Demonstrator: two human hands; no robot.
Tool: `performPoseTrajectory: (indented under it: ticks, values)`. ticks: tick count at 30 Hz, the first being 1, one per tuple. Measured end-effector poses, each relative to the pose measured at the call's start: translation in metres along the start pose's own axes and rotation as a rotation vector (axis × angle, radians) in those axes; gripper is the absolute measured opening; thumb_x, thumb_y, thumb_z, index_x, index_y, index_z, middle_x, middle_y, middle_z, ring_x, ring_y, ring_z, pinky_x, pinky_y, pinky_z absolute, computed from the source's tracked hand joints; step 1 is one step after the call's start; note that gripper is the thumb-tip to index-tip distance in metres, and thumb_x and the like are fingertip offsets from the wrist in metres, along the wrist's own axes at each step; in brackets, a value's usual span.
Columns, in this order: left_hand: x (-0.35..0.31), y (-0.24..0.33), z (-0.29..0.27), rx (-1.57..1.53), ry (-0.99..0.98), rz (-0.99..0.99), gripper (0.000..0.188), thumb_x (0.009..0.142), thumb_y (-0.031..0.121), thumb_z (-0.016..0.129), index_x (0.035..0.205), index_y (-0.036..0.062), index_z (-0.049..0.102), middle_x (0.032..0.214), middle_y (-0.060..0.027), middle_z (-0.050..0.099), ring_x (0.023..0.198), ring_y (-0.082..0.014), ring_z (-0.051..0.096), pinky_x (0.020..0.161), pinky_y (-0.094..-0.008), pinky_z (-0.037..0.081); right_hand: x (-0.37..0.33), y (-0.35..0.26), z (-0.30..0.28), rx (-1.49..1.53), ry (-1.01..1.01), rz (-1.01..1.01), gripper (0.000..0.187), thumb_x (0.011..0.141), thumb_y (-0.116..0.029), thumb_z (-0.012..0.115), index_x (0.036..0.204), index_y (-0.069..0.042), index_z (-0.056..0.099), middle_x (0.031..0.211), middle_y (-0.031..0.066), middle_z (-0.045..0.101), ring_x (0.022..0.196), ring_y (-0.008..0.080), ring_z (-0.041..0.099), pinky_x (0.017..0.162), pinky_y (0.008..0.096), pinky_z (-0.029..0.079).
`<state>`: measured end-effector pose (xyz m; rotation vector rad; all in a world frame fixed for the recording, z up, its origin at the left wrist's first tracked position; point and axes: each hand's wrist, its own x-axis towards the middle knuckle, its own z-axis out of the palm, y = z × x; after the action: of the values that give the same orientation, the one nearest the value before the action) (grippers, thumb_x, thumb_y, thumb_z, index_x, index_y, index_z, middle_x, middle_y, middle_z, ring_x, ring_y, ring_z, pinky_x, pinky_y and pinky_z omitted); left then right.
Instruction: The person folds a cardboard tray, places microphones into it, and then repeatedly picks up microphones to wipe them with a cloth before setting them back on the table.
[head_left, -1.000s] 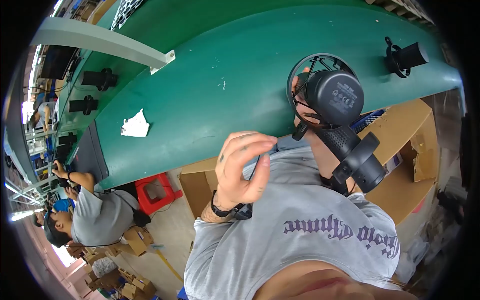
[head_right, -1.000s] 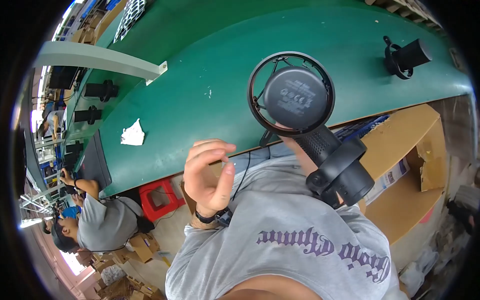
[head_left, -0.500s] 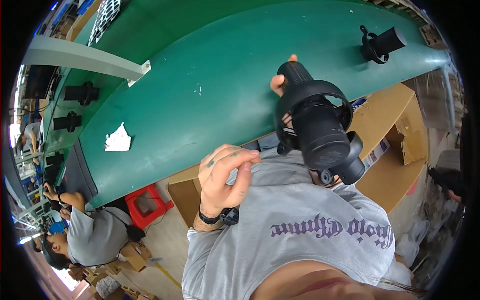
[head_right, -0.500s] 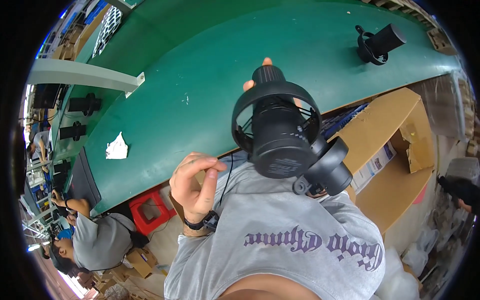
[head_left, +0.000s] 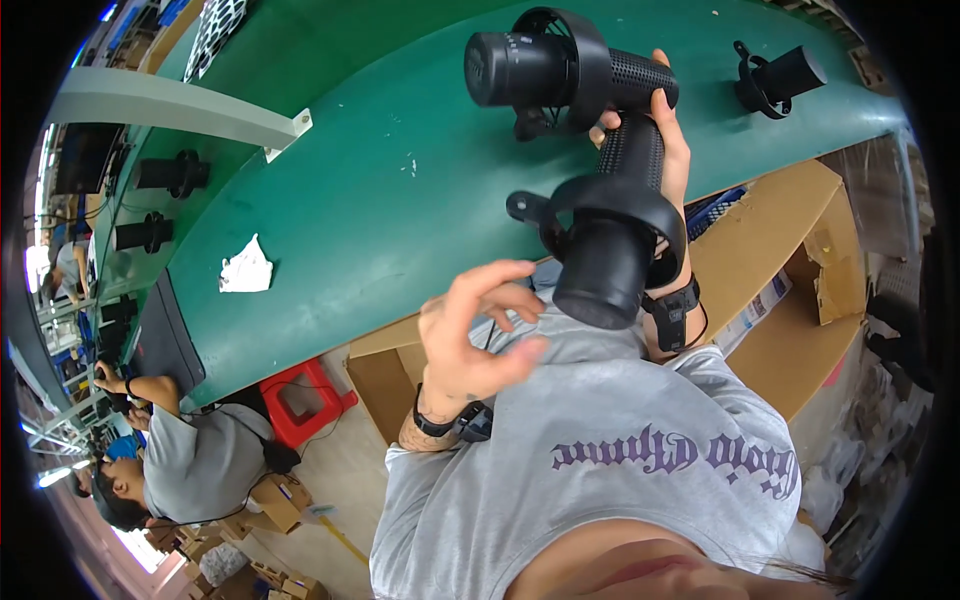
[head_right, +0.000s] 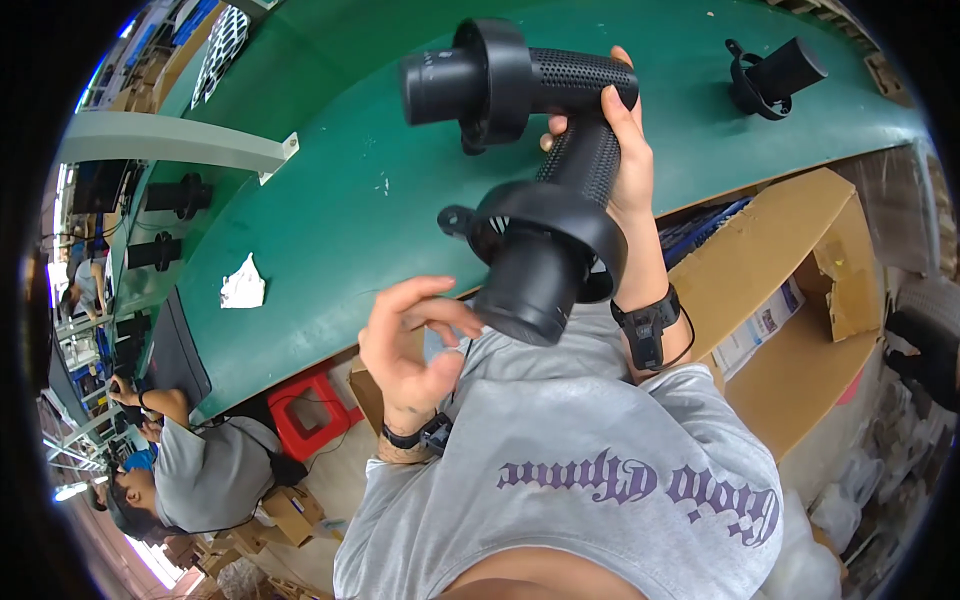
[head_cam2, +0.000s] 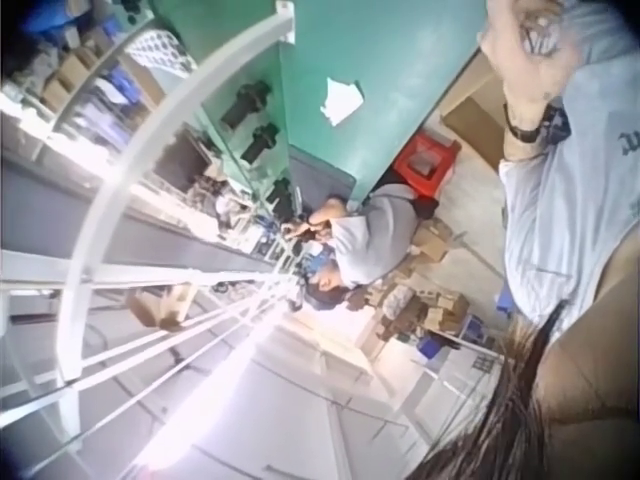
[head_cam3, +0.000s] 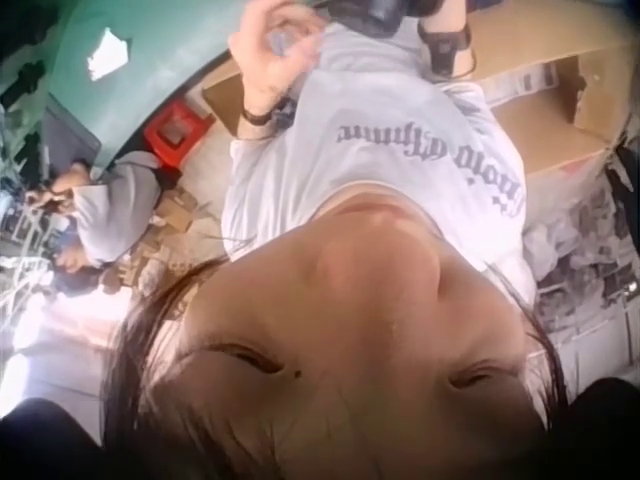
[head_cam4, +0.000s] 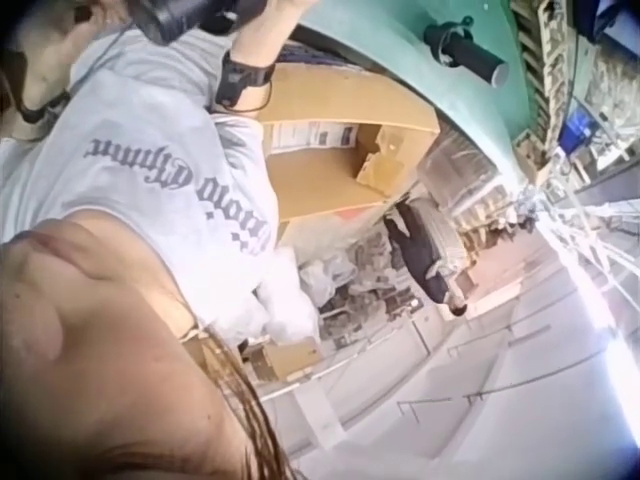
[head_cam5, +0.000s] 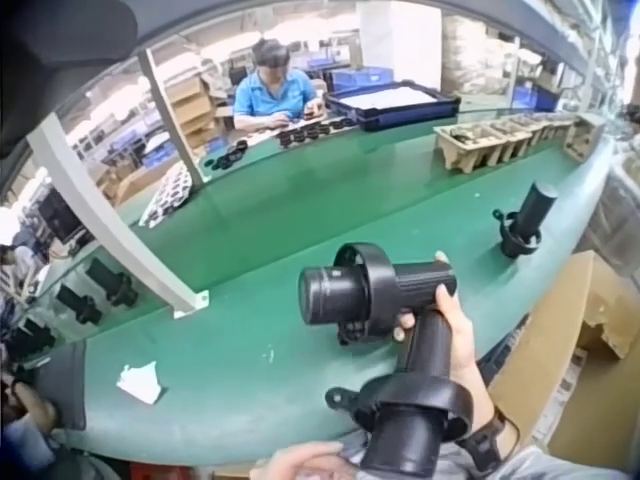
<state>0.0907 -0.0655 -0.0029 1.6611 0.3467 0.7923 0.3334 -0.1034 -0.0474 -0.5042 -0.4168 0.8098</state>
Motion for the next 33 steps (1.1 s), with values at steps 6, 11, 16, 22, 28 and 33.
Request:
performPoseTrajectory:
  ticks: [6, 11, 16, 22, 28, 33]
  values:
    - [0.018, 0.021, 0.015, 0.542, -0.024, 0.169, 0.085, 0.047, 0.025, 0.091, 0.116, -0.0033, 0.05, 0.09, -0.0119, 0.065, 0.069, -0.0172, 0.066, 0.052, -0.0235, 0.051, 0.0, 0.008, 0.005, -0.075, 0.072, -0.099, 0.049, 0.096, -0.024, 0.046, 0.139, -0.019, 0.023, 0.107, 0.0179, 0.054, 0.075, 0.0218, 0.056, 0.064, 0.0371, 0.052]
    - [0.019, 0.017, 0.016, 0.599, 0.0, 0.301, 0.08, 0.05, 0.022, 0.089, 0.115, -0.0046, 0.05, 0.09, -0.0118, 0.064, 0.07, -0.0171, 0.065, 0.054, -0.0241, 0.053, 0.0, 0.003, 0.005, 0.077, 0.053, -0.176, 0.046, 0.096, -0.024, 0.046, 0.138, -0.019, 0.027, 0.109, 0.0185, 0.053, 0.078, 0.0246, 0.056, 0.067, 0.0385, 0.05]
    - [0.013, 0.016, 0.015, 0.51, 0.012, 0.093, 0.071, 0.055, 0.018, 0.084, 0.113, -0.0044, 0.049, 0.089, -0.0125, 0.064, 0.072, -0.0184, 0.066, 0.056, -0.0259, 0.054, -0.003, -0.01, 0.009, 0.042, 0.062, -0.248, 0.045, 0.096, -0.027, 0.048, 0.137, -0.023, 0.03, 0.11, 0.0153, 0.054, 0.079, 0.0255, 0.057, 0.071, 0.0396, 0.05]
    - [0.005, 0.001, 0.017, 0.549, 0.033, 0.135, 0.064, 0.056, 0.02, 0.081, 0.108, -0.0022, 0.051, 0.086, -0.0111, 0.064, 0.071, -0.0192, 0.066, 0.057, -0.0267, 0.054, -0.002, -0.019, 0.001, 0.123, -0.04, -0.275, 0.05, 0.096, -0.033, 0.047, 0.142, -0.026, 0.029, 0.118, 0.0113, 0.054, 0.082, 0.0248, 0.058, 0.077, 0.0426, 0.05]
    - [0.012, -0.001, 0.013, 0.693, 0.079, 0.428, 0.048, 0.057, 0.014, 0.078, 0.1, 0.0043, 0.059, 0.086, -0.0087, 0.064, 0.072, -0.0195, 0.066, 0.056, -0.0263, 0.053, -0.005, -0.02, 0.011, 0.032, 0.213, -0.358, 0.043, 0.096, -0.047, 0.04, 0.102, -0.008, 0.058, 0.076, 0.0024, 0.058, 0.08, 0.0174, 0.054, 0.076, 0.0333, 0.043]
    - [0.013, -0.011, 0.012, 0.758, 0.129, 0.776, 0.044, 0.06, 0.006, 0.072, 0.099, 0.0253, 0.062, 0.091, -0.0048, 0.062, 0.073, -0.0201, 0.065, 0.055, -0.0245, 0.052, -0.008, -0.015, -0.005, 0.247, -0.228, -0.402, 0.047, 0.097, -0.041, 0.04, 0.138, -0.021, 0.031, 0.113, 0.007, 0.056, 0.078, 0.0161, 0.056, 0.072, 0.0382, 0.048]
